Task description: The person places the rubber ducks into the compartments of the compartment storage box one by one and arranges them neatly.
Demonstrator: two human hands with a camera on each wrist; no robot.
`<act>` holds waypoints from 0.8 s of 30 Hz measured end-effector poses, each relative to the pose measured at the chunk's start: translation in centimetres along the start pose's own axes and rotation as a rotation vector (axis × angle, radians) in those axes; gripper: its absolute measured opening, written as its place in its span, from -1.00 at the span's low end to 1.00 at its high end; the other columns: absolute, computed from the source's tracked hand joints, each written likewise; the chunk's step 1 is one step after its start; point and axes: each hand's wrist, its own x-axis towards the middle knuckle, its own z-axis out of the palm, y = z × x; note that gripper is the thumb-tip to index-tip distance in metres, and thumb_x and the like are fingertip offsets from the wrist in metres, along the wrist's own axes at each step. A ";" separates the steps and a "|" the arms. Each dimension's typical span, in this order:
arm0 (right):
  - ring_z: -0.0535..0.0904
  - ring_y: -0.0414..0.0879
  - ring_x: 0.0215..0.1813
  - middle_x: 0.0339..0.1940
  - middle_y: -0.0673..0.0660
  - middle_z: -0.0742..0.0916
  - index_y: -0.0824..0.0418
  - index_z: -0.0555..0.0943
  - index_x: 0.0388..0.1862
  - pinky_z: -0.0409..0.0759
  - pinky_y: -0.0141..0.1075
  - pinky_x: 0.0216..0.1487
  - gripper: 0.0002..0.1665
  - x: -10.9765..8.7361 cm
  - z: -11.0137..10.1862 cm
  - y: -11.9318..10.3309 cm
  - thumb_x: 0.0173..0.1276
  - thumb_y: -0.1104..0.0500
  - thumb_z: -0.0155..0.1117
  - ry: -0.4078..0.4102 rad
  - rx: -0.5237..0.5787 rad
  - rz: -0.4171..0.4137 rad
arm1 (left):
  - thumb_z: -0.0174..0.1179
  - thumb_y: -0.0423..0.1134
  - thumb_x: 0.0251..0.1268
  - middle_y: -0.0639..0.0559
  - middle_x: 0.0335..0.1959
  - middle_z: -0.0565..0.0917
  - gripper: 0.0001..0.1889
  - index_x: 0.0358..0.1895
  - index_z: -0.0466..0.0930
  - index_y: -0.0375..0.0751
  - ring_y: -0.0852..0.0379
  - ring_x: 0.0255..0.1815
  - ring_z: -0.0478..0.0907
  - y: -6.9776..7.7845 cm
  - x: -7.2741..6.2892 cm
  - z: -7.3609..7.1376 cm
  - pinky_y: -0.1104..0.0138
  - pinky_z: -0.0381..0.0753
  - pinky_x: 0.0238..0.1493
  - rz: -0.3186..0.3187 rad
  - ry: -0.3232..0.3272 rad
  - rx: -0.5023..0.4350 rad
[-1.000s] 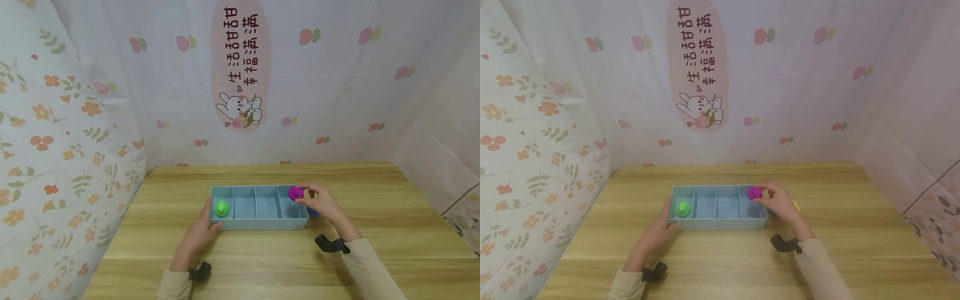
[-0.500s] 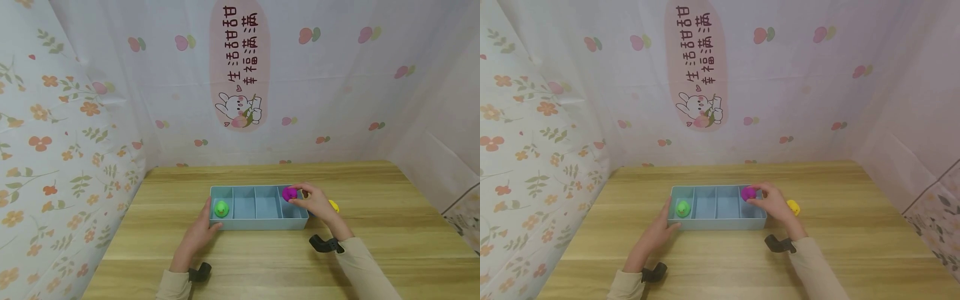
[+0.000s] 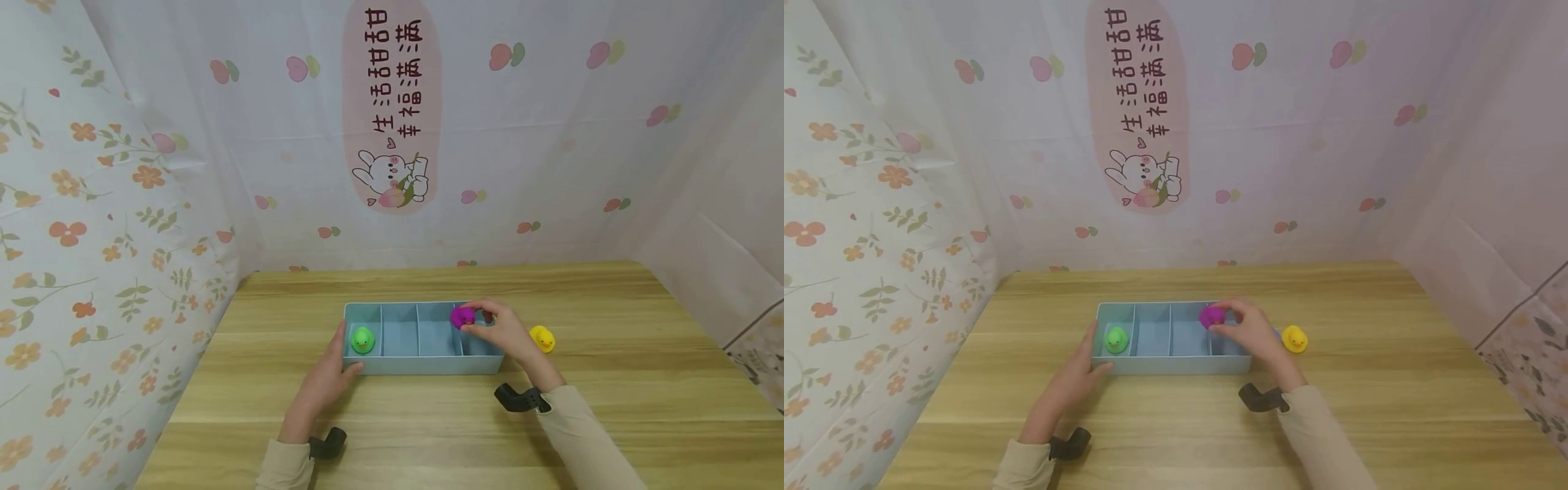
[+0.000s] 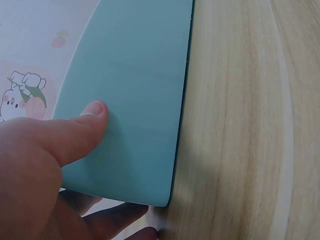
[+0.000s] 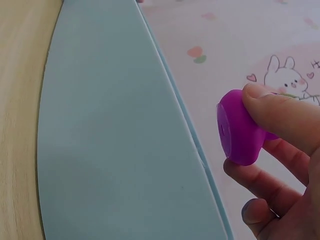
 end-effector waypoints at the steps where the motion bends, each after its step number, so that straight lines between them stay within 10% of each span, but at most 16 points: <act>1: 0.35 0.00 -0.28 -0.36 0.22 0.54 0.24 0.66 -0.05 0.27 -0.37 -0.37 -0.59 0.0 0.0 -0.1 0.11 0.14 0.49 -0.002 -0.002 0.001 | 0.18 -0.16 0.33 -0.31 0.51 0.00 -0.07 0.53 -0.30 -0.24 -0.25 0.48 0.07 0.0 0.0 0.0 -0.07 0.13 0.43 -0.001 0.000 0.000; 24: 0.36 0.03 -0.24 -0.26 0.10 0.57 0.22 0.64 -0.03 0.31 -0.34 -0.36 -0.56 0.2 0.8 -1.1 0.11 0.11 0.49 -0.016 0.008 0.039 | 0.19 -0.16 0.32 -0.32 0.51 0.01 -0.07 0.53 -0.28 -0.27 -0.25 0.48 0.07 0.2 0.0 -0.1 -0.06 0.13 0.44 -0.003 0.002 -0.003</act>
